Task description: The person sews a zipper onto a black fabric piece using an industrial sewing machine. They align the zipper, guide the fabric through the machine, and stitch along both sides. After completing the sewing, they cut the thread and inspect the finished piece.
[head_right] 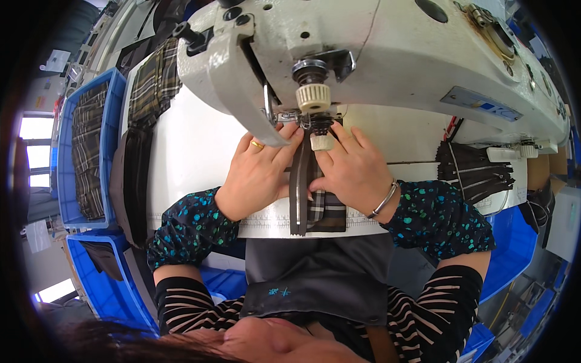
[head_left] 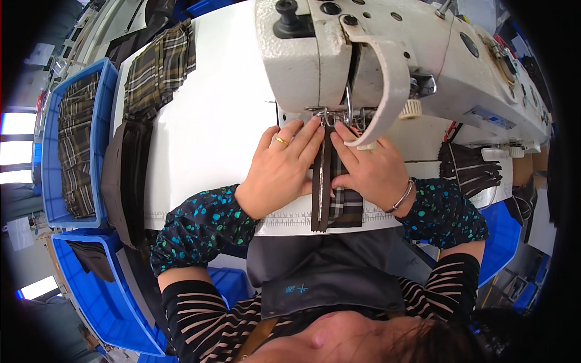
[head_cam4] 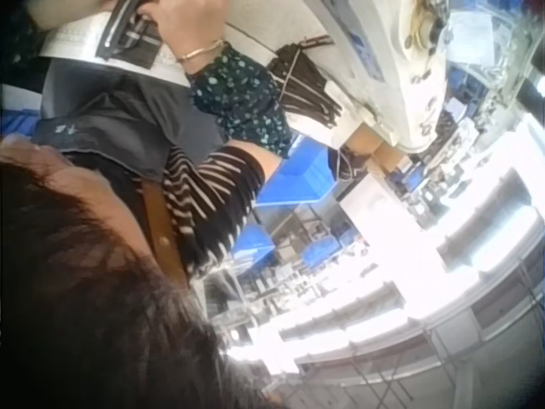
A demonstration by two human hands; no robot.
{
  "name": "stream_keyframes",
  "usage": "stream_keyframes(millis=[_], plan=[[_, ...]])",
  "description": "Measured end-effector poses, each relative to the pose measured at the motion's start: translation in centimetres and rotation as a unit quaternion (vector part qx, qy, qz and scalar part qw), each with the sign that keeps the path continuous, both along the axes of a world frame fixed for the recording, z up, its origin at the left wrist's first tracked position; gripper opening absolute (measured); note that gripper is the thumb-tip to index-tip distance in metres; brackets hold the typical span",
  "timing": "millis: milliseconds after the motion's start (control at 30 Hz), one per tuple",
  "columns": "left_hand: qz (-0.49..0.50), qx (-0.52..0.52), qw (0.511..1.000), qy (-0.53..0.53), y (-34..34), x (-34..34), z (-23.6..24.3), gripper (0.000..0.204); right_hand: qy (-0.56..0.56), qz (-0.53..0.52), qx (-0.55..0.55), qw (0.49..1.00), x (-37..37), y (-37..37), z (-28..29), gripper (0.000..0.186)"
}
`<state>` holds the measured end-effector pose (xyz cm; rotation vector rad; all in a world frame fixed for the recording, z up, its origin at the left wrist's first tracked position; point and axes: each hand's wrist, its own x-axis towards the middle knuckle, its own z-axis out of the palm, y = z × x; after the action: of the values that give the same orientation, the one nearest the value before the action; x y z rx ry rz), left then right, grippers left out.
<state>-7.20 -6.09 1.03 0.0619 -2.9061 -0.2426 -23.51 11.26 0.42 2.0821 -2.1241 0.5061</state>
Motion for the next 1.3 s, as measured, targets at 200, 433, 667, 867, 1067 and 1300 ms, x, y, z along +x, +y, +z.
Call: stream_keyframes(millis=[200,433,667,867,1067,1300], plan=[[0.006,0.007,1.000,0.013,0.0,-0.1,-0.1,0.088,0.007,0.003,-0.005,1.000,-0.1,-0.1,0.1,0.062],[0.011,-0.031,0.999,0.018,0.9,0.5,0.5,0.075,0.008,0.015,0.001,1.000,-0.2,-0.1,0.2,0.060],[-0.004,-0.008,0.999,0.040,4.5,4.4,0.2,0.063,0.054,0.074,-0.027,0.995,3.5,4.1,0.4,0.036],[-0.037,0.002,0.989,0.145,6.7,6.7,-0.8,0.041,-0.016,0.077,-0.075,0.994,6.5,7.3,-1.0,0.025],[0.004,0.126,0.976,0.180,7.3,7.0,-0.5,0.036,0.035,0.103,-0.129,0.986,6.3,7.8,-2.6,0.022],[0.035,0.087,0.975,0.202,8.7,6.9,-0.8,0.034,0.055,0.117,-0.159,0.979,6.3,7.9,-3.5,0.021]])
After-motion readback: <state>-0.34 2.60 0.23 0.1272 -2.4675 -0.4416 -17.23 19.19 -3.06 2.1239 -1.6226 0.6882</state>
